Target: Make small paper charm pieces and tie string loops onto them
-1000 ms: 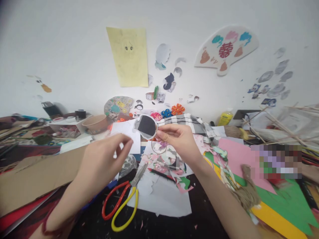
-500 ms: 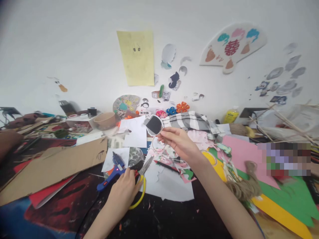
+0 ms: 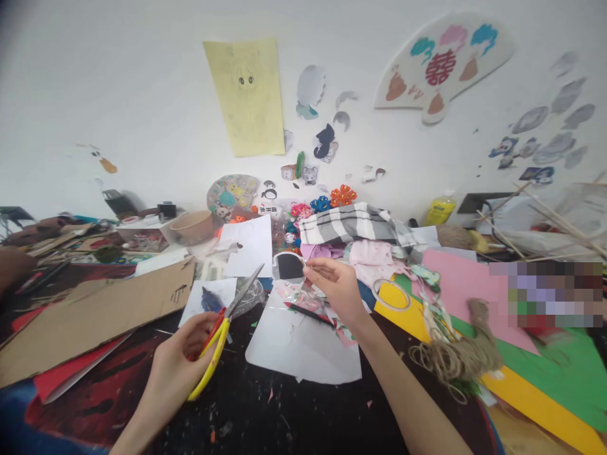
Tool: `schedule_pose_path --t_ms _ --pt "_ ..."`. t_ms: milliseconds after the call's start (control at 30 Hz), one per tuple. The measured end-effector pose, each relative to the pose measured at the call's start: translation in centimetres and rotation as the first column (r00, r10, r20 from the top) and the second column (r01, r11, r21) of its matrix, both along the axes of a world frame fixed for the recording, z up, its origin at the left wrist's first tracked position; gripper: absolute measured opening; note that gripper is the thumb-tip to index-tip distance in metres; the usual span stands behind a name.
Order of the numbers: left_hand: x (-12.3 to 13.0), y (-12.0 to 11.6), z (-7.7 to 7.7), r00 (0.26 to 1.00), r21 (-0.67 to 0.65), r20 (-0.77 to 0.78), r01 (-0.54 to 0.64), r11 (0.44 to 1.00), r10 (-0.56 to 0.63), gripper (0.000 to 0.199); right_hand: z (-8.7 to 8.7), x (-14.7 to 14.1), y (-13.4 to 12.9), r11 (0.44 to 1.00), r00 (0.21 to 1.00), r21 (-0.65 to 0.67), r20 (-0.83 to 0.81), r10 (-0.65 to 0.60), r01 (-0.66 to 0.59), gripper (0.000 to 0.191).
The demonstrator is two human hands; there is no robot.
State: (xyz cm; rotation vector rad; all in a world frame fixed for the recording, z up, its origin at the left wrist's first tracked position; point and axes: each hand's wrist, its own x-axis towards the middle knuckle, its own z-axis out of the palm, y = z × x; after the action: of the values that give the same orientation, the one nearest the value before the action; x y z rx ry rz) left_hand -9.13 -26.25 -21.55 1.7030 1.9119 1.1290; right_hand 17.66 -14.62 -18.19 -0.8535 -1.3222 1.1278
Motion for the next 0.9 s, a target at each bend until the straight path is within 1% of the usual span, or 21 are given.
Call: schedule_pose_path --t_ms 33,100,200,267,333,400,500,567,700,900 --pt "0.1 -0.1 -0.1 0.994 0.062 0.104 0.021 0.998 -0.027 0.032 0.0 0.1 -0.1 1.0 1.0 0.016 -0.007 -0.004 0.004 0.027" --pt "1.0 -0.2 -0.1 0.969 0.121 0.235 0.052 0.991 -0.079 0.036 0.0 0.2 -0.2 0.999 1.0 0.042 -0.021 -0.005 0.006 0.024" --pt "2.8 0.0 -0.1 0.94 0.126 0.311 0.105 0.987 -0.14 0.048 0.0 0.2 -0.4 0.997 0.999 0.068 -0.042 -0.018 0.021 0.021" --pt "3.7 0.3 -0.2 0.945 0.117 0.296 0.112 0.987 -0.142 0.061 0.1 0.2 -0.4 0.995 0.998 0.09 -0.051 -0.03 0.035 0.019" --pt "4.2 0.6 -0.5 0.961 0.115 0.245 0.1 0.988 -0.126 0.074 0.1 0.3 -0.5 0.992 0.998 0.117 -0.057 -0.036 0.042 0.018" --pt "4.4 0.7 -0.8 0.976 0.131 0.183 0.096 0.987 -0.119 0.078 0.1 0.3 -0.5 0.988 0.998 0.149 -0.064 -0.031 0.04 0.016" --pt "4.4 0.9 -0.9 0.988 0.123 0.106 0.101 0.987 -0.114 0.063 -0.1 0.4 -0.5 0.984 0.997 0.179 -0.075 -0.011 0.025 0.014" --pt "4.5 0.9 -0.9 0.993 0.114 0.068 0.09 0.989 -0.099 0.057 -0.2 0.3 -0.5 0.981 0.997 0.194 -0.074 0.0 0.014 0.013" --pt "4.6 1.0 -1.2 0.99 0.132 0.048 0.126 0.983 -0.134 0.055 -0.4 0.3 -0.6 0.974 0.998 0.227 -0.055 0.002 0.011 0.013" --pt "4.3 1.1 -1.3 0.984 0.098 0.078 0.155 0.983 -0.163 0.058 -0.5 0.3 -0.7 0.962 0.999 0.27 -0.008 -0.037 0.038 0.008"
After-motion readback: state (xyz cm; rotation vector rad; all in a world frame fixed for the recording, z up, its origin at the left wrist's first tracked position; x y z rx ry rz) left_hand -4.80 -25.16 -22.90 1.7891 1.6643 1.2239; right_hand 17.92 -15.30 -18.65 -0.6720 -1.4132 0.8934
